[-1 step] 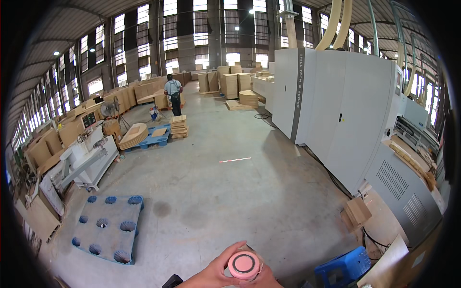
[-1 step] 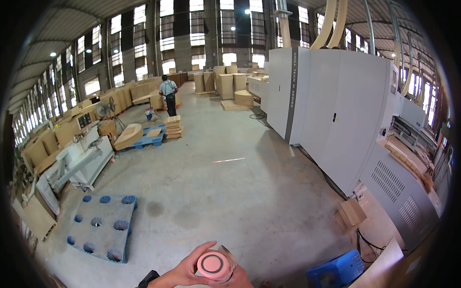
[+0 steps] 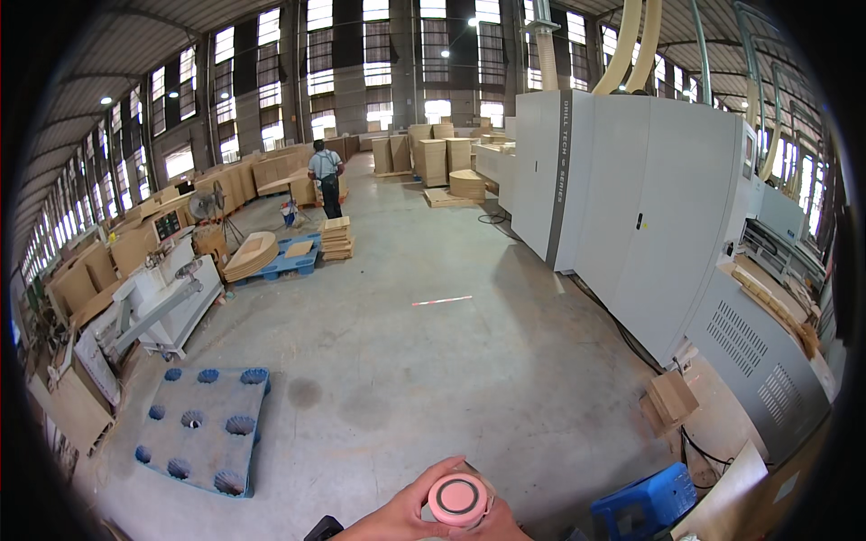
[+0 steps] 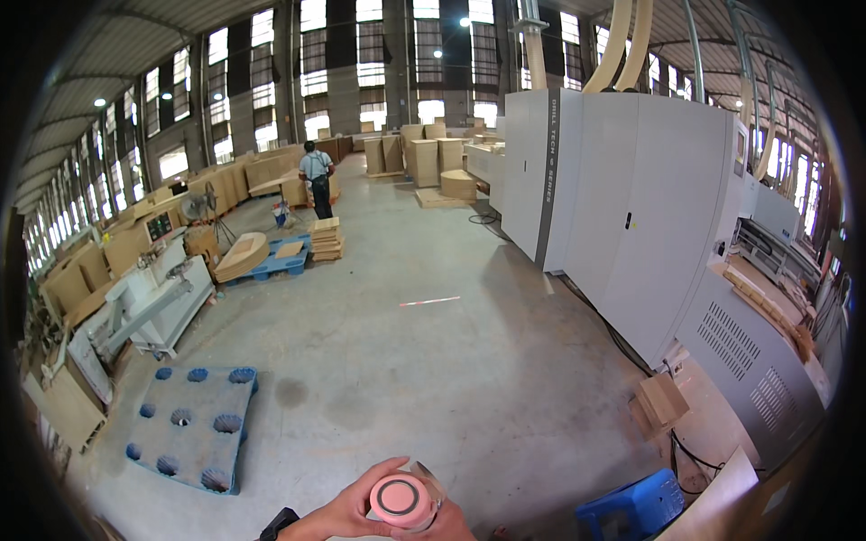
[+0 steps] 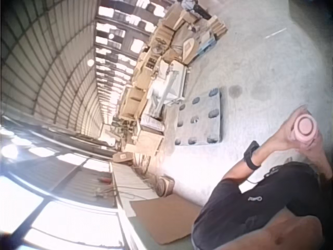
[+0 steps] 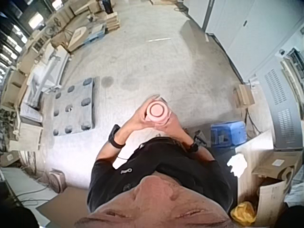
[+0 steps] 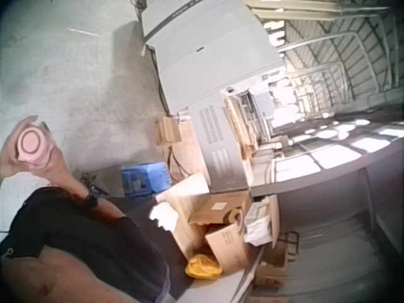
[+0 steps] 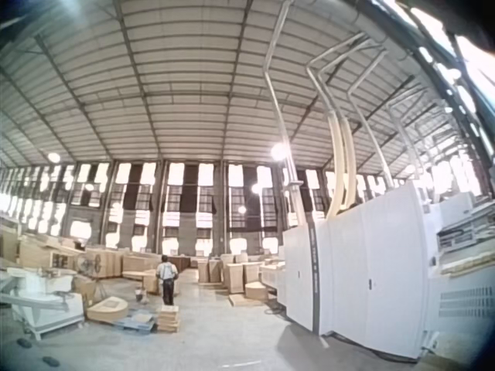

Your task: Trim the edges of semi-circular wooden panels using a manual trimming tool.

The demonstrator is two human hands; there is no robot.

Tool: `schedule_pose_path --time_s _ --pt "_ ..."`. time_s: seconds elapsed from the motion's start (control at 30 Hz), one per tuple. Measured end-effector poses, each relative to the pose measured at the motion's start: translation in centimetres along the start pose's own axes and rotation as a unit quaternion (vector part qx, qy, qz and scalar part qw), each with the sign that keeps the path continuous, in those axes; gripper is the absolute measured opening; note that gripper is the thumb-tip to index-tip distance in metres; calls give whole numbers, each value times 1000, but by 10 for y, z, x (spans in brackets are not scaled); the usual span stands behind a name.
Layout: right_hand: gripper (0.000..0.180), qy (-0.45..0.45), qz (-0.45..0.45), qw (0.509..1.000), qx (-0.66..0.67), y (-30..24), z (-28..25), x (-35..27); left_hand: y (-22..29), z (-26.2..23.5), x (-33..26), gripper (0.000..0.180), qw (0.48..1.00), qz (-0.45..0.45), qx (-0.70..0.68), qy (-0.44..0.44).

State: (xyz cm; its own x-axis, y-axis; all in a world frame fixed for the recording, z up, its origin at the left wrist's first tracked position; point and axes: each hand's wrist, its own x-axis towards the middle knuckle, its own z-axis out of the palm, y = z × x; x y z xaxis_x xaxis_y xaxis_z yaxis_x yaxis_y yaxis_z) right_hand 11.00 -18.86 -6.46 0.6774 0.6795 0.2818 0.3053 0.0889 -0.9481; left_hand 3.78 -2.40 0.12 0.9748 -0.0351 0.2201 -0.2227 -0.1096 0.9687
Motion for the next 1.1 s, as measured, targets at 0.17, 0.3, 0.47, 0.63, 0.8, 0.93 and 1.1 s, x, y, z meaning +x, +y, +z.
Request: schedule_pose_path --time_s 0.17,0.3,0.47,0.63,0.8,0.93,1.1 --pt "86 29 -43 996 -67 -7 8 4 -22 8 -5 117 996 67 -48 43" --pt "84 -14 15 992 -125 -2 2 3 -12 -2 -5 86 998 -7 42 48" --pt "77 5 37 991 131 13 1 -6 -14 -12 -4 108 991 -59 -110 -44" --pt "72 24 -24 998 62 3 3 4 -33 5 -12 118 992 80 29 96" --pt "62 -60 -74 988 124 7 -5 11 -26 -14 -11 91 986 12 -163 42" --pt "61 -1 -20 996 84 -11 -3 5 -58 -17 -14 81 976 108 -181 51" --pt "66 11 -46 991 124 3 9 3 -10 35 -19 104 973 30 146 177"
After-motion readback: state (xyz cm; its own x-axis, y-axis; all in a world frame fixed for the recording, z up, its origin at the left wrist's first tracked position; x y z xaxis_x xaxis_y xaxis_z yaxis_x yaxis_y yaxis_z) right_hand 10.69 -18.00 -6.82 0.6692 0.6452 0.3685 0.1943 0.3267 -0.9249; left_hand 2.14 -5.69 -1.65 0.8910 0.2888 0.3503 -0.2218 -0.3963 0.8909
